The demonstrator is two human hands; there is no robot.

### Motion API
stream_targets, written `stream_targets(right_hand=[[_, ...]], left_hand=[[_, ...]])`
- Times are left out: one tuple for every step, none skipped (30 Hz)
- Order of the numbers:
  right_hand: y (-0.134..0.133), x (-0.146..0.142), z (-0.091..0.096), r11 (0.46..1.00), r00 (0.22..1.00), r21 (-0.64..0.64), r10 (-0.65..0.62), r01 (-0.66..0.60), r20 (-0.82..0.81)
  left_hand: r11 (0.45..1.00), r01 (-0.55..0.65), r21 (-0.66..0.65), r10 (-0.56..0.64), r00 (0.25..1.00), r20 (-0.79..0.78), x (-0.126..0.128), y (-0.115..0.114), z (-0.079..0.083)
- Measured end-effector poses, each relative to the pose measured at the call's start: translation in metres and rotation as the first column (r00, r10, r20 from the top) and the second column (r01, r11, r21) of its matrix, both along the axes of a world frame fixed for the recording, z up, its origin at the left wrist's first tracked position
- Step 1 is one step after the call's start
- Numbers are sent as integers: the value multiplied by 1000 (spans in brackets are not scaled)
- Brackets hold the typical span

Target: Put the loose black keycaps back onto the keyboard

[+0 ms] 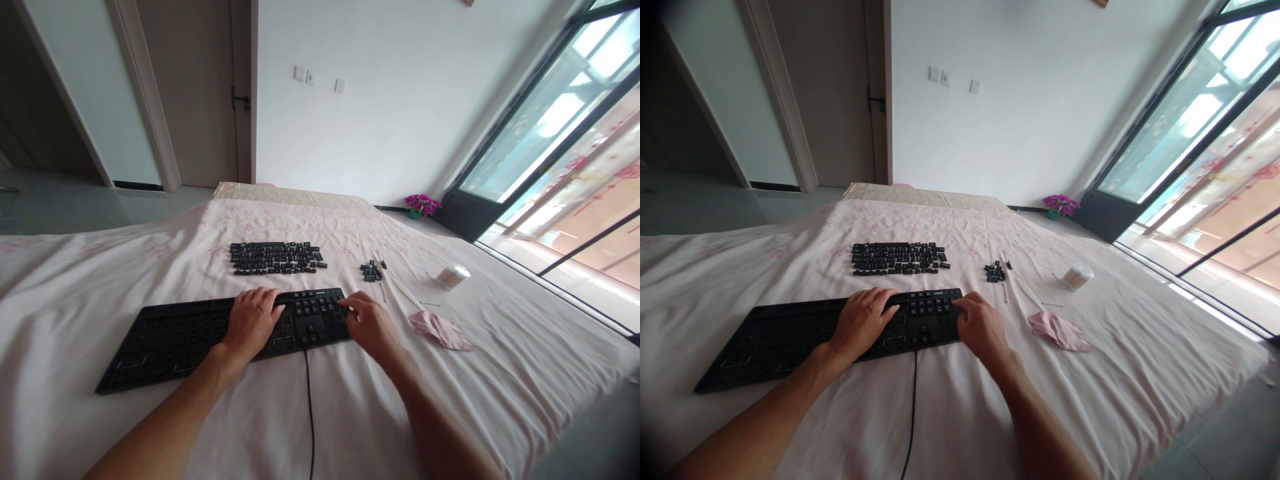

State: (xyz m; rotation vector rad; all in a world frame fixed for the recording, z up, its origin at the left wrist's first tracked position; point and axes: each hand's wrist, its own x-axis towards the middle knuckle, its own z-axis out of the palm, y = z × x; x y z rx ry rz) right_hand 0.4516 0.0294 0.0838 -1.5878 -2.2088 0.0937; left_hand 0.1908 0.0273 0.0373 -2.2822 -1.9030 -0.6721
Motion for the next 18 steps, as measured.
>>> stream_targets(right_hand=[[4,12,6,996,995,-29,-80,82,55],[8,24,10,988,984,-63,-132,140,120],[10,35,14,979,972,-105,-152,173,179],[12,45,15,968,961,-158,-157,196,229],[12,52,15,955,951,-209,-152,212,270],[11,56,13,943,944,-251,-136,216,302],[10,57,10,936,939,-281,-116,212,324],[10,56,7,933,936,-296,-97,203,338],[9,52,3,936,935,-298,-76,187,346],[10,48,-1,940,936,-296,-56,166,348],[11,45,-4,944,938,-295,-41,150,345],[12,42,-7,944,941,-297,-35,142,338],[14,40,-9,943,943,-300,-42,147,329],[17,40,-10,941,946,-301,-57,158,318],[20,42,-11,939,950,-294,-86,178,300],[22,44,-11,939,954,-277,-129,205,269],[25,47,-11,939,961,-255,-176,229,215],[27,50,-10,940,969,-243,-214,239,126]], left_hand=[[1000,1,3,-1,1000,-4,0,0,0],[1000,0,8,0,1000,-8,0,0,0],[1000,0,12,0,1000,-11,0,0,-1],[1000,1,15,0,1000,-15,1,0,-1],[1000,1,19,-1,1000,-17,1,0,-1],[1000,2,21,-2,1000,-18,1,0,-2],[1000,3,22,-2,1000,-19,1,0,-2],[1000,4,23,-3,1000,-20,1,0,-2],[1000,4,22,-3,1000,-22,1,0,-2],[1000,1,23,-1,1000,-24,2,0,-2],[1000,-1,24,1,1000,-27,2,0,-2],[1000,-3,25,4,1000,-29,2,0,-2],[1000,-5,26,6,999,-31,2,0,-1],[1000,-7,28,8,999,-33,2,0,-1],[1000,-9,28,10,999,-33,2,0,-1],[1000,-9,30,10,999,-34,2,-1,0],[999,-9,31,10,999,-34,2,-1,0],[999,-8,34,9,999,-33,2,-1,1]])
